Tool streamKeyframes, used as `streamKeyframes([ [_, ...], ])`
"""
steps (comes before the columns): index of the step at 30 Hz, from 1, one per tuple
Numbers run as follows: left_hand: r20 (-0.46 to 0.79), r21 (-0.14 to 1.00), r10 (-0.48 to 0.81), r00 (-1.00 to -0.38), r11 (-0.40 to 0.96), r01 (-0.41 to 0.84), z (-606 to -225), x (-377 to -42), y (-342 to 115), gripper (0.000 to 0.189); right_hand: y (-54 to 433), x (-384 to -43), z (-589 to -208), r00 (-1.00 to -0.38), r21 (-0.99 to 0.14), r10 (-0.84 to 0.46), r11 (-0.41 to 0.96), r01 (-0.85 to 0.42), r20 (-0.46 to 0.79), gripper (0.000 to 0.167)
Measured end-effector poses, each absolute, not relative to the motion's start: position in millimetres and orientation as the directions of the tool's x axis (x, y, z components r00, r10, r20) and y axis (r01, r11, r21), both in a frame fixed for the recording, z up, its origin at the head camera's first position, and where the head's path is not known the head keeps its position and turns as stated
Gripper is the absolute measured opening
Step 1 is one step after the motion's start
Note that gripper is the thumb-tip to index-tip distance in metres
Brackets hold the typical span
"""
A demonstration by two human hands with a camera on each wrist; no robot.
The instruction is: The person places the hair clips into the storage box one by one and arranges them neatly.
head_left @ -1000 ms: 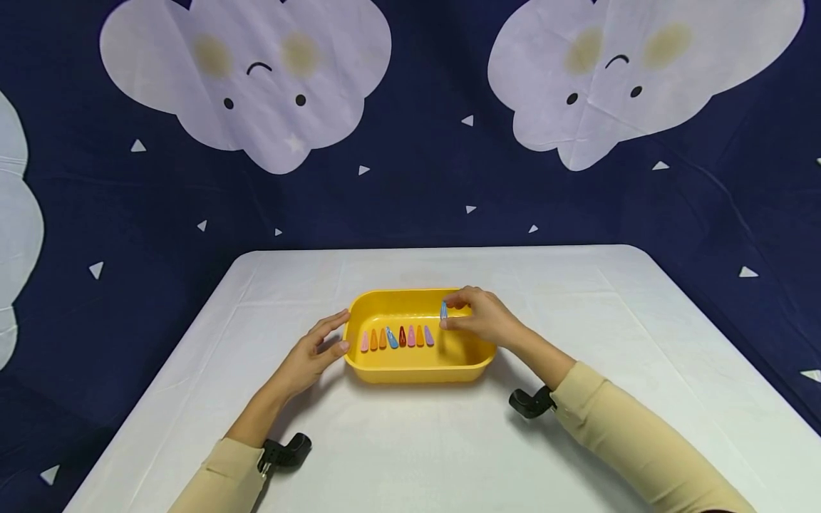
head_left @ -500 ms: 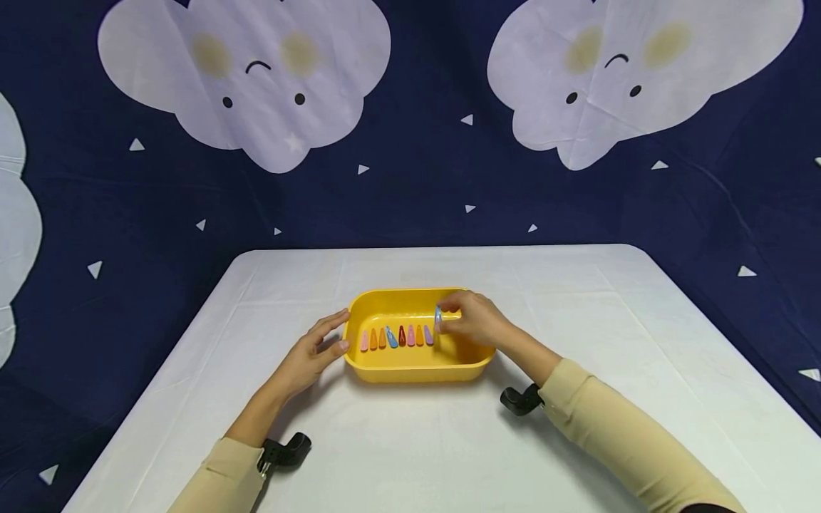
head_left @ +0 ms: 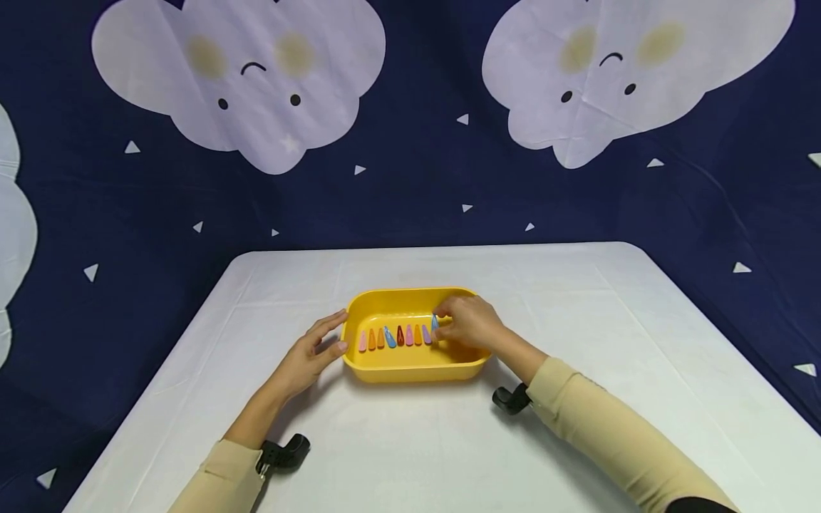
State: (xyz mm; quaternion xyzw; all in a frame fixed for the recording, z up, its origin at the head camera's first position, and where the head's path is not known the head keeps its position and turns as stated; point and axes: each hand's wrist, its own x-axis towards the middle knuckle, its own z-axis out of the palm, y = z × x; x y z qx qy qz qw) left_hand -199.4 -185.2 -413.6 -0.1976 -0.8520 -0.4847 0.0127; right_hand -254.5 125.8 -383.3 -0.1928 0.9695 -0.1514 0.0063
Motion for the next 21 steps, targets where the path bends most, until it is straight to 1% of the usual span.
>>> streamKeyframes([
  [14,0.219,0.821,0.317,-0.923,0.451,0.35,-413.6,-199.1,-183.8,0.052,120.9,-255.6,-381.5,-0.942,-0.206,-0.334,0.925,-0.319,-0.041,0.04],
  [21,0.215,0.821,0.316,-0.924,0.455,0.346,-414.4,-198.6,-183.6,0.052,119.8,-255.6,-382.1,-0.934,-0.168,-0.354,0.925,-0.342,-0.053,0.028],
])
